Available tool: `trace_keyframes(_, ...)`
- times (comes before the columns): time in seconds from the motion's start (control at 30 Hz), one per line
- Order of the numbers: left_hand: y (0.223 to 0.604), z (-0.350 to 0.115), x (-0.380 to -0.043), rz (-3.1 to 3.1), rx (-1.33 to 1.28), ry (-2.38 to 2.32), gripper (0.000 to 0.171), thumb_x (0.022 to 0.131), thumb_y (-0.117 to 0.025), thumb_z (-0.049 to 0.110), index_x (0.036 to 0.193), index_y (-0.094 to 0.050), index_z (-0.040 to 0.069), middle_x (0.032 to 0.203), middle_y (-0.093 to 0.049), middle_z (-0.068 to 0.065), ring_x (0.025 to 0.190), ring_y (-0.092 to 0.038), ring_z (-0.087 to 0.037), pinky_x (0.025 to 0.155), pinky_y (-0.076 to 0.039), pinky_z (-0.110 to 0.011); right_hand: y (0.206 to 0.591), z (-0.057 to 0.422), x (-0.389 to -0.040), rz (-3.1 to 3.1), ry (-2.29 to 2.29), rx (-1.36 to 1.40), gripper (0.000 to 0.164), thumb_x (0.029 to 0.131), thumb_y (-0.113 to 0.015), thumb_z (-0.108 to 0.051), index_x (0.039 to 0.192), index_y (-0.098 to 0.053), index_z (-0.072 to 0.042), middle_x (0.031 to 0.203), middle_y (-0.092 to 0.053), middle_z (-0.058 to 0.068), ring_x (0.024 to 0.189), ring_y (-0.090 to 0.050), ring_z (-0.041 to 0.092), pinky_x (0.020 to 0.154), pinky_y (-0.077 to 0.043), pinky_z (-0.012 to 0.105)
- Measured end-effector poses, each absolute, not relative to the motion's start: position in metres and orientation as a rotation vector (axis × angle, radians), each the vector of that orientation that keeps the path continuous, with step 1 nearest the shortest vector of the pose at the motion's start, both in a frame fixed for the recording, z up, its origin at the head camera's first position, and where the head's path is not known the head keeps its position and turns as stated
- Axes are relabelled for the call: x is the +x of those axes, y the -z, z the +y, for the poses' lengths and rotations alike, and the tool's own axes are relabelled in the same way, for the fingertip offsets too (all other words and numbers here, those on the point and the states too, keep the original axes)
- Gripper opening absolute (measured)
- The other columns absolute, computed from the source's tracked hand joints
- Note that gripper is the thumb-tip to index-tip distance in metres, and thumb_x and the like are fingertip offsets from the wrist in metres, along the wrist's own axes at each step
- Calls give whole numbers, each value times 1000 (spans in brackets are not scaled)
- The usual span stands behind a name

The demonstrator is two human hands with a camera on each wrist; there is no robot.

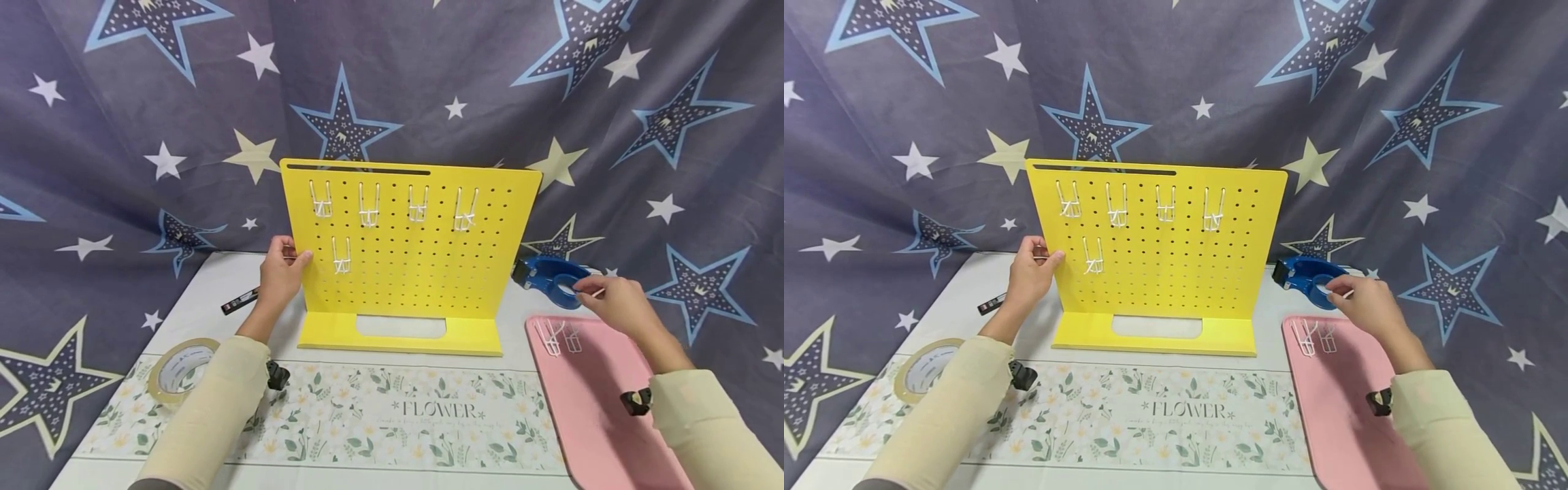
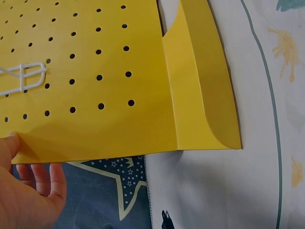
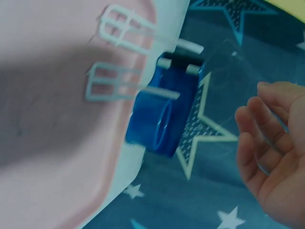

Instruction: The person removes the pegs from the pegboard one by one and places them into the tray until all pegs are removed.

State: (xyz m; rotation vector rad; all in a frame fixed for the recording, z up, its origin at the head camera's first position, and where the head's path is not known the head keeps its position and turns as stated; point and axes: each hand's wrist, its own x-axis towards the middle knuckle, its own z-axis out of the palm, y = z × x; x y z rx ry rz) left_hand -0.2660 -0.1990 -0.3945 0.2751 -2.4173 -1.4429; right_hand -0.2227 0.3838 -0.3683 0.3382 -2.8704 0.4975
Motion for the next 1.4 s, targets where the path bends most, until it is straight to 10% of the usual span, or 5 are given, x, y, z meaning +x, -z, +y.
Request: trace_keyframes(1.4, 395, -199, -266, -2411, 253, 1426, 30, 102, -63, 22, 124, -46, 10, 117, -60, -13, 105, -59, -28, 88, -49, -36, 357, 142, -239, -2686, -643, 733, 21, 94, -71, -17, 115, -75, -12, 93, -75, 2, 78, -68, 14, 65, -55, 29)
